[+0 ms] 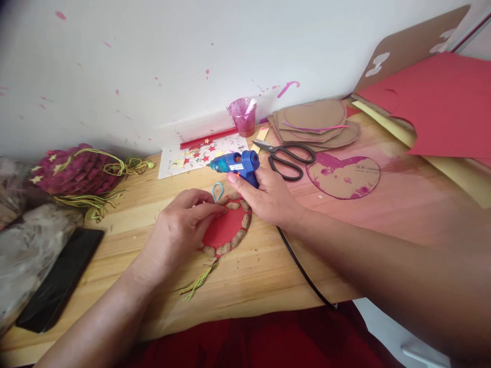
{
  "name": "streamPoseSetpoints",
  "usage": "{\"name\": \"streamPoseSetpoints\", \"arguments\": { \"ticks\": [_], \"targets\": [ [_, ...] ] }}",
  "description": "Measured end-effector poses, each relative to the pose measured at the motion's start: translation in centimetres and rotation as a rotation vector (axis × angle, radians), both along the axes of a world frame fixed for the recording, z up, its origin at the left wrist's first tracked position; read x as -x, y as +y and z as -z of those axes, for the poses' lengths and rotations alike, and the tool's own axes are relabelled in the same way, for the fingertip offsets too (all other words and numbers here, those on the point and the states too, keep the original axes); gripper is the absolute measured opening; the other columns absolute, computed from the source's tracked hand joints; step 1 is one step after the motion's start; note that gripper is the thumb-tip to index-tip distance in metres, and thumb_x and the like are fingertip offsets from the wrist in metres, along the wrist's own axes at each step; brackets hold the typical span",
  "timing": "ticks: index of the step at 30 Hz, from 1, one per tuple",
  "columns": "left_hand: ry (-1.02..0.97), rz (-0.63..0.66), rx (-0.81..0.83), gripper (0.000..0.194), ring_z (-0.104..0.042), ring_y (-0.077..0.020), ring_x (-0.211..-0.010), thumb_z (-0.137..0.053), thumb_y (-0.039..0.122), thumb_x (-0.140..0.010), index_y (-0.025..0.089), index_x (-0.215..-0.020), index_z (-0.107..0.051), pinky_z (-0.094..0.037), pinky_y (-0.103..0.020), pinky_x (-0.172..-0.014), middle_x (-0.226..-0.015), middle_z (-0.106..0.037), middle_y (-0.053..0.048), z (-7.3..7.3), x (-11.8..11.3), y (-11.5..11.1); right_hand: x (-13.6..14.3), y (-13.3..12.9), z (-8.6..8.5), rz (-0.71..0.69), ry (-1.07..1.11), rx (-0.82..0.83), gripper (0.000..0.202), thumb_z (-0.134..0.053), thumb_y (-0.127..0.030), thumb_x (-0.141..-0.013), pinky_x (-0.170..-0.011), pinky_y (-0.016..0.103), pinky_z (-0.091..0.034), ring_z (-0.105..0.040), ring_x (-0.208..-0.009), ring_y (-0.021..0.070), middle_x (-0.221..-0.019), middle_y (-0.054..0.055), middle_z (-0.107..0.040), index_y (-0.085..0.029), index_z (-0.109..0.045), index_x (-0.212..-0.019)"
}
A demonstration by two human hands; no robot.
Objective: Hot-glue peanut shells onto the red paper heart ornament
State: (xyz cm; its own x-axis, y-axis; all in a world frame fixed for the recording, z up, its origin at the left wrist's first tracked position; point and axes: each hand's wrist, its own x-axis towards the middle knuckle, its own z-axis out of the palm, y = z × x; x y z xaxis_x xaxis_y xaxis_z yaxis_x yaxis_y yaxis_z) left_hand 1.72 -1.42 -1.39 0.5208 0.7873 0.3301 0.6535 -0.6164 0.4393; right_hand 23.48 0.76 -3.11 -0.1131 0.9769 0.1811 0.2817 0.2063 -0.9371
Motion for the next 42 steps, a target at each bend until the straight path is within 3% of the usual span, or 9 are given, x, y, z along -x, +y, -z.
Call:
{"name": "streamPoseSetpoints", "arguments": {
  "ticks": [3,7,18,42],
  "targets": [
    [-0.038,-0.024,-0.042,0.027,-0.065,-0.019,-0.091,-0.056,0.012,-0.098,0.024,-0.108,-0.078,-0.052,-0.031,-0.08,-0.101,-0.069,-0.007,-0.8,0.5,0.2,0.0,0.0,0.1,0.003,-0.003,0.027,0.043,-0.057,-0.06,-0.097,-0.06,0.031,-0.041,-0.056,-0.066,0.0167,-0.071,0.002,-0.064,-0.02,-0.064,-0.083],
    [-0.079,-0.059,-0.026,0.023,-0.066,-0.0169,-0.086,-0.06,0.009,-0.094,0.021,-0.1,-0.079,-0.053,-0.028,-0.077,-0.096,-0.069,-0.005,-1.3,0.6,0.3,-0.1,0.0,0.1,0.005,-0.001,0.047,0.044,-0.057,-0.061,-0.097,-0.058,0.031,-0.04,-0.056,-0.064,0.0169,-0.07,0.002,-0.064,-0.019,-0.064,-0.084],
    [-0.073,-0.095,0.086,0.018,-0.064,-0.0141,-0.081,-0.07,0.009,-0.09,0.023,-0.093,-0.081,-0.051,-0.026,-0.073,-0.09,-0.066,-0.003,0.0,-0.4,0.3,0.0,0.0,0.1,0.012,0.003,0.057,0.045,-0.058,-0.061,-0.095,-0.057,0.031,-0.039,-0.054,-0.062,0.0156,-0.068,0.002,-0.062,-0.019,-0.062,-0.078],
    [-0.058,-0.142,0.13,0.018,-0.063,-0.0178,-0.085,-0.071,0.009,-0.089,0.024,-0.086,-0.081,-0.051,-0.032,-0.078,-0.089,-0.067,-0.003,0.5,-0.5,0.4,0.0,0.2,0.3,0.016,-0.034,0.007,0.042,-0.057,-0.058,-0.097,-0.059,0.032,-0.04,-0.054,-0.064,0.0166,-0.069,0.002,-0.062,-0.02,-0.063,-0.08]
  ]
}}
